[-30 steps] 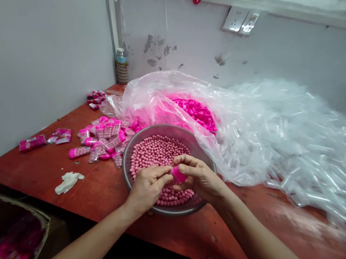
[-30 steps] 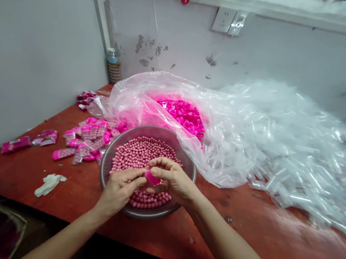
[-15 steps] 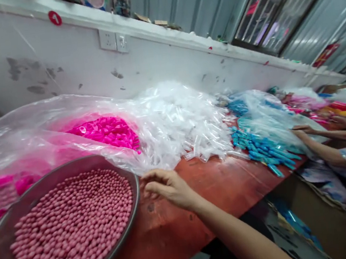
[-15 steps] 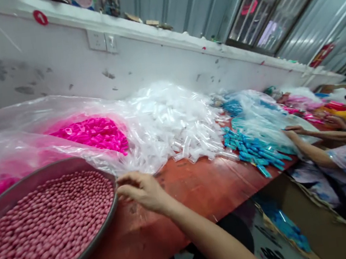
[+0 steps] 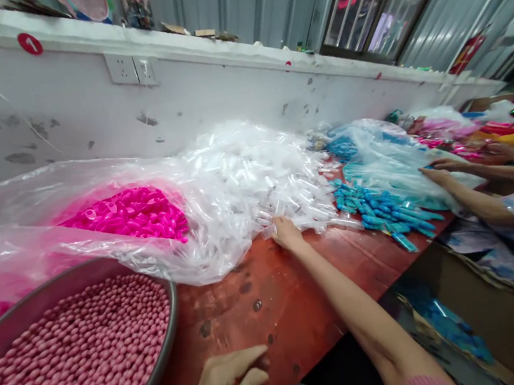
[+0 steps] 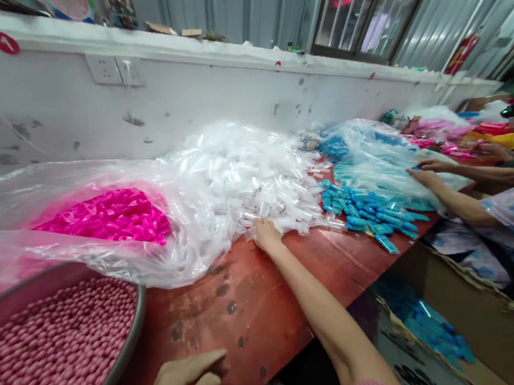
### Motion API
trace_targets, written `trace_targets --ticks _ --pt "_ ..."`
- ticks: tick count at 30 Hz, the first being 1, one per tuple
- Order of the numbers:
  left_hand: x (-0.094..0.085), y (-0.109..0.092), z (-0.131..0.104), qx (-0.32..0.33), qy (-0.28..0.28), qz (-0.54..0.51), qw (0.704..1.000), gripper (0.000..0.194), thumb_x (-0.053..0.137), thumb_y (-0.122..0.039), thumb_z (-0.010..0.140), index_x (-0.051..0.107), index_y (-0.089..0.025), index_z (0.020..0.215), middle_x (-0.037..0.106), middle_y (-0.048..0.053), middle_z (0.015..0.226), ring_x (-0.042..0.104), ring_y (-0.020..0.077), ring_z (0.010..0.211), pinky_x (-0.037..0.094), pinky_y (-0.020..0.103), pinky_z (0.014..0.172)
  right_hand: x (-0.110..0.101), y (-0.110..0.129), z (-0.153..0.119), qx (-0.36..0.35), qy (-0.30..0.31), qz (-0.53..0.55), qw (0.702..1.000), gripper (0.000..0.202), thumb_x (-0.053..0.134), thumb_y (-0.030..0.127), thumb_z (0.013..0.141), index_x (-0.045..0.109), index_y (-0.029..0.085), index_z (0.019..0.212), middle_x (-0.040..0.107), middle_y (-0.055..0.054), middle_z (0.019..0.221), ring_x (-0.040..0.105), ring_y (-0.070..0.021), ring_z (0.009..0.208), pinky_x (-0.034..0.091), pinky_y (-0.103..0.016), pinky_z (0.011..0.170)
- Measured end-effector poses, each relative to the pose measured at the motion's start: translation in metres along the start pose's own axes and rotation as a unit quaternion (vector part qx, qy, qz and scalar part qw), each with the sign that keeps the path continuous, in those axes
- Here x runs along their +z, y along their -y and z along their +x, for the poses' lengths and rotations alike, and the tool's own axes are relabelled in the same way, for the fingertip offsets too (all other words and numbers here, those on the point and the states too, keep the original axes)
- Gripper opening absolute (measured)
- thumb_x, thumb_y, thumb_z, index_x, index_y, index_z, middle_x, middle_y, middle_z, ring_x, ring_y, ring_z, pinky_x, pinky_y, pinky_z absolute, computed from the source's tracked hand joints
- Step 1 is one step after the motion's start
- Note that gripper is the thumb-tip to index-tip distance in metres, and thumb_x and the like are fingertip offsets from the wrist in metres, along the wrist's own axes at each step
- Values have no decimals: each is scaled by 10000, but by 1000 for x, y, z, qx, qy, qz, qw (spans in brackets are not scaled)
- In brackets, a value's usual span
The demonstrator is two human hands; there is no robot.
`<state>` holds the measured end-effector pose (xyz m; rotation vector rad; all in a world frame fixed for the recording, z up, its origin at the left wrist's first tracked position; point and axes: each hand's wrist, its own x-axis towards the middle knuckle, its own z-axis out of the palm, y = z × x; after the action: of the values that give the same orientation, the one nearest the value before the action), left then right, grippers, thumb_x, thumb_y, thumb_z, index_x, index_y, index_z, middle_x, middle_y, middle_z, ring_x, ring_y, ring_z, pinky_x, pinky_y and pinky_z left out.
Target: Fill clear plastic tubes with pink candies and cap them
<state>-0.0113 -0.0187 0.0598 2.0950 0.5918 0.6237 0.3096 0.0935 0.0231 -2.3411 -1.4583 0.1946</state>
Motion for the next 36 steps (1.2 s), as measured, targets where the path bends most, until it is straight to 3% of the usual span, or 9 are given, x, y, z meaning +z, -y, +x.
trace_targets --ticks 6,10,14,18,21,27,30,33,36 --pt "26 26 45 -17 -54 55 997 287 481 -238 836 586 -207 1102 665 62 1063 622 190 966 496 290 839 -17 -29 -21 -9 9 131 991 392 445 164 771 489 154 1161 591 -121 1086 529 -254 1042 410 -405 866" --pt "35 32 69 39 -110 148 982 505 465 -158 823 352 -188 1314 501 107 1285 458 217 1184 413 380 962 -39 -34 -64 -24 79 237 968 385 451 285 796 490 121 1143 636 -92 939 622 -192 806 508 -311 651" --pt "43 18 97 94 -95 285 949 706 524 -175 779 158 -102 1378 299 166 1411 218 297 1313 259 487 1043 -54 -21 -109 -27 228 405 885 323 578 281 727 568 113 1002 639 -44 754 600 -118 608 480 -226 551" --pt "61 1 115 93 -5 376 922 476 434 -140 824 337 -82 1286 619 152 1034 551 287 1022 406 466 893 -63 -5 -134 -26 306 461 832 231 640 265 687 609 108 854 630 -22 668 566 -93 535 461 -215 529" --pt "68 -2 112 64 34 387 919 224 388 -128 838 529 -136 1012 633 73 764 611 217 702 484 327 637 -70 -1 -141 -4 321 446 836 243 660 292 672 621 102 818 638 -33 667 573 -104 535 469 -230 523" --pt "45 19 88 -4 -42 366 930 106 418 -203 849 483 -167 773 594 53 699 589 199 656 457 285 572 -81 -19 -142 35 256 413 873 256 656 293 665 618 93 821 617 -18 595 549 -96 492 437 -207 478" --pt "48 25 83 93 -88 282 951 162 501 -325 822 458 -170 803 616 101 863 595 230 839 481 324 684 -76 -12 -147 35 233 353 905 253 655 269 652 609 96 830 608 -13 589 551 -109 504 424 -205 461" --pt "61 30 82 182 -68 236 952 113 503 -257 821 460 -166 873 581 154 1078 572 238 969 476 343 768 -68 5 -153 -16 313 402 860 354 622 256 694 552 128 1016 646 -19 708 598 -127 600 467 -229 551" --pt "65 37 78 118 -39 223 967 50 426 -169 830 470 -183 848 621 88 875 609 205 757 480 318 658 -61 11 -143 -89 397 422 810 498 535 255 781 382 163 1247 657 -67 947 628 -156 812 485 -286 712"
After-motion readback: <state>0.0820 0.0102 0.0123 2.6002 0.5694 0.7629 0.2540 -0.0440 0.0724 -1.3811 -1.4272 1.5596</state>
